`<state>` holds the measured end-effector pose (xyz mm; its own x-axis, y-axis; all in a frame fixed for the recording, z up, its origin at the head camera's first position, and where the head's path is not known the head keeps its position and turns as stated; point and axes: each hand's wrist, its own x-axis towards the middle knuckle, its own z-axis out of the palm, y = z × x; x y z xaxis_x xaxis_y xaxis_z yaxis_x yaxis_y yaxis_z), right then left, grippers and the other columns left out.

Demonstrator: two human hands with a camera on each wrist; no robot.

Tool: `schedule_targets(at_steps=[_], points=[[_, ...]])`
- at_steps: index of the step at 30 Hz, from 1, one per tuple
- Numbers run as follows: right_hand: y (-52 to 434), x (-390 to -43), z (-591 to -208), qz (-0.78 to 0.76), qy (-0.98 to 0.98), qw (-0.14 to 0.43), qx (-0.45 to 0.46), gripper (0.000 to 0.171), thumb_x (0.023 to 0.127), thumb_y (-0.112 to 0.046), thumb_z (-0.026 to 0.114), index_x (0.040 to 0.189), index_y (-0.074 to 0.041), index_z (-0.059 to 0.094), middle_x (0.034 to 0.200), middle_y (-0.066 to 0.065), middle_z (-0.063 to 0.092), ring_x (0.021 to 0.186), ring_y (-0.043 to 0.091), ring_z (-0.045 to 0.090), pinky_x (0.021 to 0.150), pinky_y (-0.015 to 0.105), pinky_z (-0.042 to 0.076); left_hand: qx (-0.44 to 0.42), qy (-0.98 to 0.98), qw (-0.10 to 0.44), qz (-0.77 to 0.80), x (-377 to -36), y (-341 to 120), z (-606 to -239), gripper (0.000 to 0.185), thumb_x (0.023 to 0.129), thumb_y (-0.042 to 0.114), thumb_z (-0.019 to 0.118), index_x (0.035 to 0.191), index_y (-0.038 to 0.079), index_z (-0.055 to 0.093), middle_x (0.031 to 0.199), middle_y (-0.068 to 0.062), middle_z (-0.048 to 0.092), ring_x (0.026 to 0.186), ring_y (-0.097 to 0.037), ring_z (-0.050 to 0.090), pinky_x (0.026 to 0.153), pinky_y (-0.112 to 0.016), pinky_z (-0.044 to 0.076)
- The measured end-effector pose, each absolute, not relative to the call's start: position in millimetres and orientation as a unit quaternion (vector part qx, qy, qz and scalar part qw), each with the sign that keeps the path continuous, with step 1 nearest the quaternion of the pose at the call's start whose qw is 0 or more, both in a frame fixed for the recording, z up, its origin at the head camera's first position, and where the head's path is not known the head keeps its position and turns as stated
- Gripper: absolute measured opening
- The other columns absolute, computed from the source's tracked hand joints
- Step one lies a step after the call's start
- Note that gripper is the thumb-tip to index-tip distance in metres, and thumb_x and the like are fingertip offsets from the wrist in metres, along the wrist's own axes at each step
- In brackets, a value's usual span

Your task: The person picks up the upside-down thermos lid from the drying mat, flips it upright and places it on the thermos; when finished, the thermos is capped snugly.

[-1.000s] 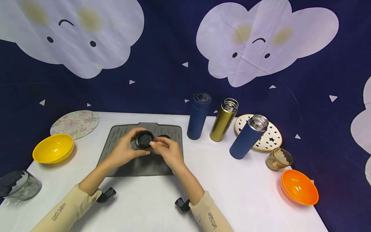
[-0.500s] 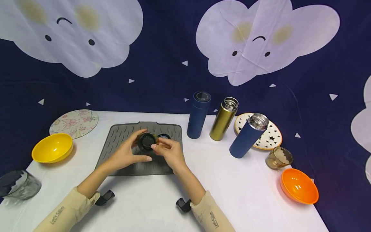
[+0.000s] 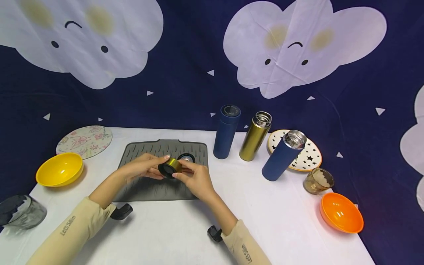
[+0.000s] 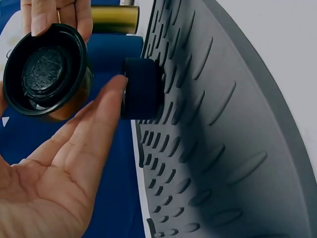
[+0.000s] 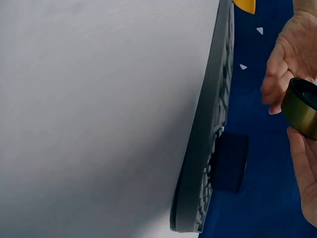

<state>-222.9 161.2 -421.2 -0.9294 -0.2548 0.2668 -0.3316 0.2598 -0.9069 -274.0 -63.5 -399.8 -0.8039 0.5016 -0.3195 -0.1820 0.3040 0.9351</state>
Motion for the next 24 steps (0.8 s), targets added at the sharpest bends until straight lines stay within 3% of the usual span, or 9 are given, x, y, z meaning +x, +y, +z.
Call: schedule_targets(at_steps=[6, 15, 19, 24], points=[[162.0, -223.0, -424.1, 0.551, -0.806, 0.051, 0.21, 0.044, 0.084, -0.006, 0.078, 0.126, 0.0, 0.066, 0.123, 0.018, 0.068, 0.105, 0.029, 0.071, 0.088, 0.029, 0.057, 0.109, 0.728, 0.321, 0.595, -272.7, -60.5, -399.3, 0.058, 0.097, 0.045, 0.06, 0.117, -0.009, 0.066, 0.097, -0.018, 0.075, 0.094, -0.032, 0.074, 0.087, -0.046, 0.057], [164.1, -221.7, -425.2, 0.536, -0.805, 0.063, 0.246, 0.043, 0.083, -0.009, 0.078, 0.125, -0.002, 0.068, 0.121, 0.016, 0.07, 0.106, 0.029, 0.07, 0.089, 0.038, 0.057, 0.129, 0.695, 0.346, 0.617, -271.6, -60.8, -404.4, 0.052, 0.094, 0.03, 0.067, 0.124, -0.012, 0.06, 0.118, -0.02, 0.069, 0.102, -0.031, 0.072, 0.095, -0.049, 0.054], [165.5, -221.1, -423.1, 0.509, -0.822, 0.064, 0.246, 0.046, 0.082, -0.012, 0.08, 0.126, -0.007, 0.068, 0.122, 0.013, 0.07, 0.108, 0.026, 0.07, 0.09, 0.043, 0.057, 0.142, 0.704, 0.323, 0.617, -268.8, -60.8, -403.5, 0.057, 0.09, 0.023, 0.072, 0.131, -0.013, 0.053, 0.12, -0.021, 0.067, 0.103, -0.028, 0.07, 0.097, -0.045, 0.053], [168.7, -222.2, -418.8, 0.532, -0.812, 0.051, 0.233, 0.057, 0.082, -0.011, 0.081, 0.136, -0.011, 0.062, 0.132, 0.011, 0.065, 0.115, 0.026, 0.066, 0.099, 0.035, 0.052, 0.168, 0.735, 0.251, 0.608, -263.2, -56.5, -398.8, 0.067, 0.081, 0.016, 0.081, 0.137, -0.003, 0.048, 0.127, -0.018, 0.06, 0.111, -0.025, 0.063, 0.099, -0.04, 0.052]])
